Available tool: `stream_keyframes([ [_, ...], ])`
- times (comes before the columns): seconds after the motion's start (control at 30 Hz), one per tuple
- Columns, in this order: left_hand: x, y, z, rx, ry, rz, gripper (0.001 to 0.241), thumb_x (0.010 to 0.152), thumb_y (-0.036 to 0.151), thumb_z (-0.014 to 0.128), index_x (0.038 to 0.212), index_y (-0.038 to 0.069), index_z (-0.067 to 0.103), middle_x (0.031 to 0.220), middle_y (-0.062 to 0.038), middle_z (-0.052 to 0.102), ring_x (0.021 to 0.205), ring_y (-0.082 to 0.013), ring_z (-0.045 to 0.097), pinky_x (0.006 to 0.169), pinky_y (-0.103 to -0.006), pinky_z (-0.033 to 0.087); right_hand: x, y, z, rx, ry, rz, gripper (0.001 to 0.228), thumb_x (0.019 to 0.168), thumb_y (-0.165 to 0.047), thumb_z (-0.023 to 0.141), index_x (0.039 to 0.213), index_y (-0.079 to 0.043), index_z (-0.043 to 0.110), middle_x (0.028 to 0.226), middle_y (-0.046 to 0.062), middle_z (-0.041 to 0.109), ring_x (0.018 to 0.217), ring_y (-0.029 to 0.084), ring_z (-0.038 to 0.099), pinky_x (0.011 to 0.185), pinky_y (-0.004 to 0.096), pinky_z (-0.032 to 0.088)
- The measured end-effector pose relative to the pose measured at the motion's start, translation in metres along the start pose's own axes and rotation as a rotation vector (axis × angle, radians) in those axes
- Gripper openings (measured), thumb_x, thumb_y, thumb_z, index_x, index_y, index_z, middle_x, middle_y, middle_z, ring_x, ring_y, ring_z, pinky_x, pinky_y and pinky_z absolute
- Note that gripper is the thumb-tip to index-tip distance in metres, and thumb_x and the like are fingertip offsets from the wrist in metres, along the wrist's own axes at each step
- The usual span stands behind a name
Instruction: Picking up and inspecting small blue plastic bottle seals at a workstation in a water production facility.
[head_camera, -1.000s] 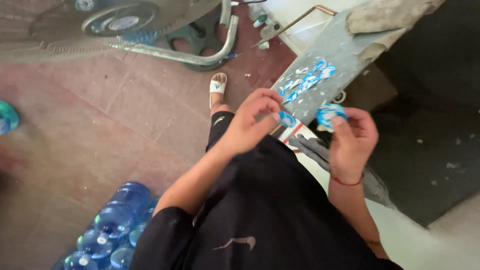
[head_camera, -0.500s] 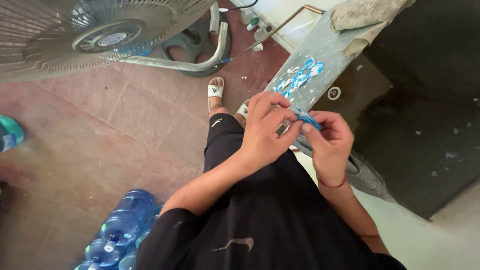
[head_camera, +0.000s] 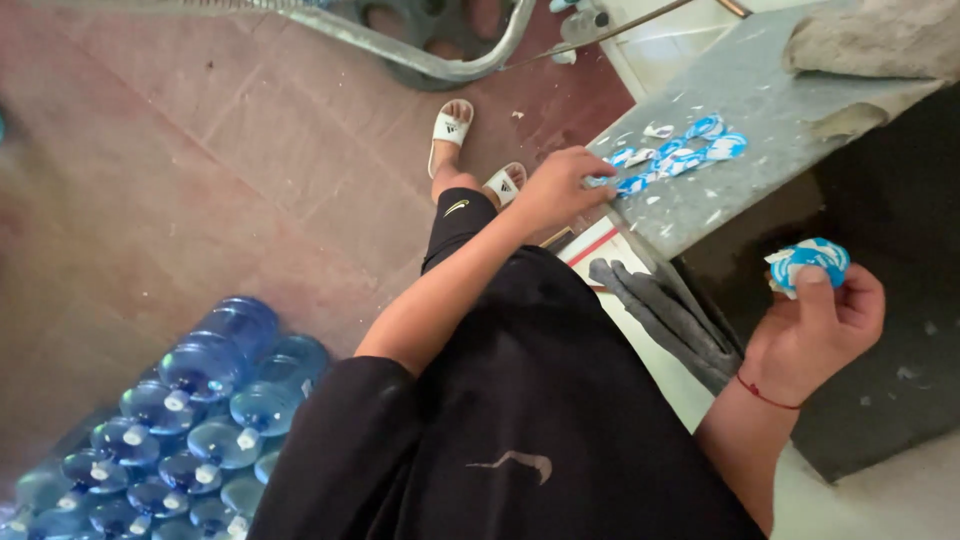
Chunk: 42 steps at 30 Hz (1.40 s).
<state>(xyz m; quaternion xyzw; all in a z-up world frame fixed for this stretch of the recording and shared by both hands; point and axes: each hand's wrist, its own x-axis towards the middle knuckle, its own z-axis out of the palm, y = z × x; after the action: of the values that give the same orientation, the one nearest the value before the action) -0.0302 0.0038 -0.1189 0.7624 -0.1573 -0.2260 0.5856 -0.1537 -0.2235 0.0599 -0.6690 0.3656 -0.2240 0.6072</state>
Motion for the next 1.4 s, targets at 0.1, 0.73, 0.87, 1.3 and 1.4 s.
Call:
stream_keyframes([
  [0.1,0.002,-0.010,0.012,-0.027,-0.114,0.067,0.020,0.089,0.021,0.072,0.106,0.011,0.075,0.096,-0.007,0.073,0.095,-0.0245,0.064,0.082,-0.0384,0.049,-0.003,0.003,0.004,0.002,0.012,-0.015,0.021,0.086,0.000,0.070,0.102,-0.006,0.057,0.088,0.008,0.056,0.080,0.020,0.057,0.071,0.035,0.052],
  [0.73,0.003,0.021,-0.037,-0.067,0.272,-0.120,0.014,0.089,0.017,0.056,0.077,0.011,0.060,0.082,-0.002,0.060,0.078,-0.0180,0.057,0.073,-0.0334,0.044,-0.014,-0.003,0.029,0.099,-0.080,0.017,0.022,0.087,0.000,0.072,0.104,-0.008,0.060,0.090,0.009,0.061,0.081,0.019,0.062,0.072,0.033,0.056],
  [0.87,-0.012,0.101,-0.055,-0.122,0.417,0.295,0.007,0.089,0.014,0.069,0.085,0.009,0.066,0.089,-0.006,0.064,0.072,-0.0251,0.063,0.068,-0.0348,0.054,-0.021,0.005,0.049,0.055,-0.081,-0.046,0.021,0.083,0.011,0.067,0.098,-0.002,0.061,0.084,0.006,0.056,0.080,0.010,0.062,0.064,0.027,0.057],
  [1.3,-0.040,0.183,-0.021,0.547,0.726,0.842,0.012,0.087,0.021,0.060,0.087,0.013,0.068,0.098,-0.005,0.064,0.086,-0.0275,0.064,0.071,-0.0404,0.052,-0.052,-0.018,0.071,0.007,-0.336,0.057,0.021,0.088,-0.002,0.071,0.106,0.001,0.063,0.082,0.005,0.057,0.076,0.005,0.053,0.065,0.021,0.046],
  [1.4,-0.046,0.189,-0.036,0.425,0.480,0.784,0.023,0.098,0.028,0.055,0.104,0.009,0.066,0.119,-0.006,0.063,0.103,-0.0294,0.060,0.083,-0.0394,0.049,-0.042,-0.006,0.057,0.102,-0.223,0.143,0.018,0.085,0.004,0.069,0.100,-0.001,0.061,0.084,0.006,0.062,0.074,0.010,0.063,0.061,0.023,0.053],
])
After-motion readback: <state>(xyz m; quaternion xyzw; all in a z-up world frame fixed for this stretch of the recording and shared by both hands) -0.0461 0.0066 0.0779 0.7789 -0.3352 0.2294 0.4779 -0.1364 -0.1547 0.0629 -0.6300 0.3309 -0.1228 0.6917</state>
